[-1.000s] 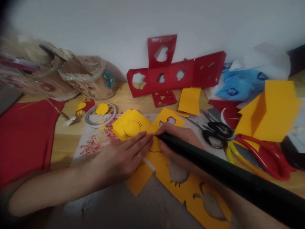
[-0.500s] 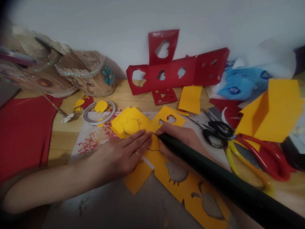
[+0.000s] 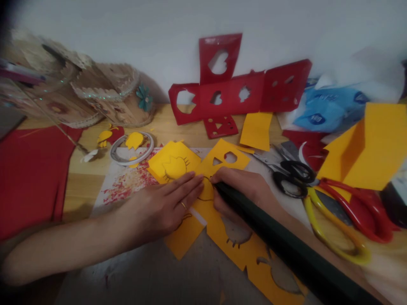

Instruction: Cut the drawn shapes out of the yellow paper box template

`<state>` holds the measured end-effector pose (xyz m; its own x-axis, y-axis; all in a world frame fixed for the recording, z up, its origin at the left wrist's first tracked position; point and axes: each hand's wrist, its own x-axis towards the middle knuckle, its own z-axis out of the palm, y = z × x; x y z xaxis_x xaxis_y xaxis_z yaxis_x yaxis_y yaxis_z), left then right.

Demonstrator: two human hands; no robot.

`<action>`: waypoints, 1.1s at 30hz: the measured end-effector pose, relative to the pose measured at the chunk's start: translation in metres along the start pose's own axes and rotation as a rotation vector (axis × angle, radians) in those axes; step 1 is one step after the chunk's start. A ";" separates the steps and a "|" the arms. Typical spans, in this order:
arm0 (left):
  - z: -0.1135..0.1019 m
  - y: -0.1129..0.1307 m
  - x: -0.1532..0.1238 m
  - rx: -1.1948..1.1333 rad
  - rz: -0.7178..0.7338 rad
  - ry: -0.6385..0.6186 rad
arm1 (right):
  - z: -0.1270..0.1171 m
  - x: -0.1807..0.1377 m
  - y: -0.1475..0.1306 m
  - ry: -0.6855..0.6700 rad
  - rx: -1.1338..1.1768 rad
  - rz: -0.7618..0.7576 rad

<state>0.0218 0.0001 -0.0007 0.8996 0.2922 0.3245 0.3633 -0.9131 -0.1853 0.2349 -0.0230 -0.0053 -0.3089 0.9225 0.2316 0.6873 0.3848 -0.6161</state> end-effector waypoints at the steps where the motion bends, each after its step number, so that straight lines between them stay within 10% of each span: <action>1: 0.000 0.000 0.000 0.002 0.000 -0.004 | 0.000 0.000 -0.001 0.002 -0.007 0.005; 33: 0.002 -0.001 0.000 0.015 -0.004 0.016 | -0.005 0.002 0.004 -0.084 0.157 0.098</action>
<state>0.0219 0.0011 -0.0021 0.8943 0.2906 0.3404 0.3703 -0.9075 -0.1982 0.2400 -0.0194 -0.0032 -0.3035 0.9470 0.1049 0.6081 0.2773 -0.7438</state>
